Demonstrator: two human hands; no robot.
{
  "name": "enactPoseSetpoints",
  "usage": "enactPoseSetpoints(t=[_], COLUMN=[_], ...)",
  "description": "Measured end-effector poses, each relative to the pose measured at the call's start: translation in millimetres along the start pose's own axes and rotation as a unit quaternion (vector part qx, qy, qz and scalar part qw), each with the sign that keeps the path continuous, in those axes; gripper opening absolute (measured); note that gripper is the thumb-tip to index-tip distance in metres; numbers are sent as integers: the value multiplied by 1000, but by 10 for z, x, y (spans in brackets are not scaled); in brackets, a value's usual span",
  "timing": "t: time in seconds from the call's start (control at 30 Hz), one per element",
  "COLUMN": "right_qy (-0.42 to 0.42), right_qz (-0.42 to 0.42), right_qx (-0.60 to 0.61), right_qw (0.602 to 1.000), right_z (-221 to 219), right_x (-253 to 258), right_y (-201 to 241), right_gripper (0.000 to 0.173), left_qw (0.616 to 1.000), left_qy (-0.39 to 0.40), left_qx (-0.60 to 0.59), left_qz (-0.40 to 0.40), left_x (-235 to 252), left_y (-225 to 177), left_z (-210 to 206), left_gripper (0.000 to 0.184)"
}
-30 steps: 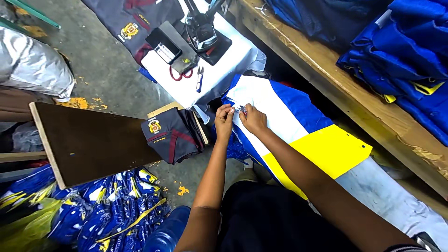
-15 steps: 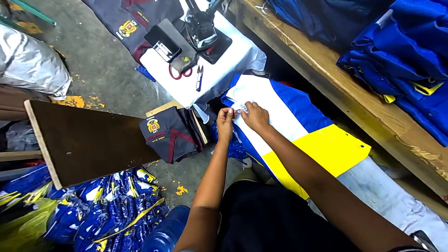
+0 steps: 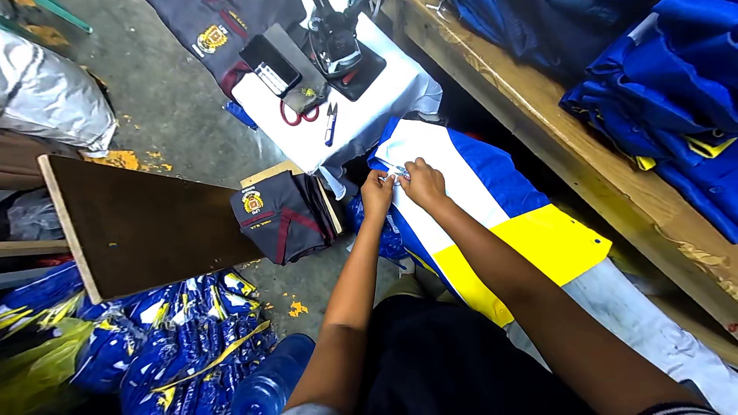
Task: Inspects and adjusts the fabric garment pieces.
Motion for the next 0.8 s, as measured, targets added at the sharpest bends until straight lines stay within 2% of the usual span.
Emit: enactPoseSetpoints(t=[0.13, 0.43, 0.8], right_qy=[12, 37, -11], right_qz=[16, 33, 101], right_qx=[-2, -18, -17], right_qw=[1000, 999, 995], right_z=[-29, -52, 14], right_x=[26, 120, 250], right_y=[32, 81, 70], right_gripper=[41, 37, 29], left_qw=[1000, 985, 989], left_qy=[12, 50, 61], left_qx=[2, -164, -133], left_qz=[23, 15, -22], left_x=[55, 133, 110], left_y=[33, 219, 220], left_z=[-29, -115, -40], left_gripper=[23, 18, 17])
Point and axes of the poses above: each hand's wrist, its own x-axis towards the middle knuckle, its own z-axis out of the back of the hand, y = z × x, the point moved 9 cm from there along x, towards the middle knuckle, and after that the axes turned 12 degrees about z, right-handed, at the moved point
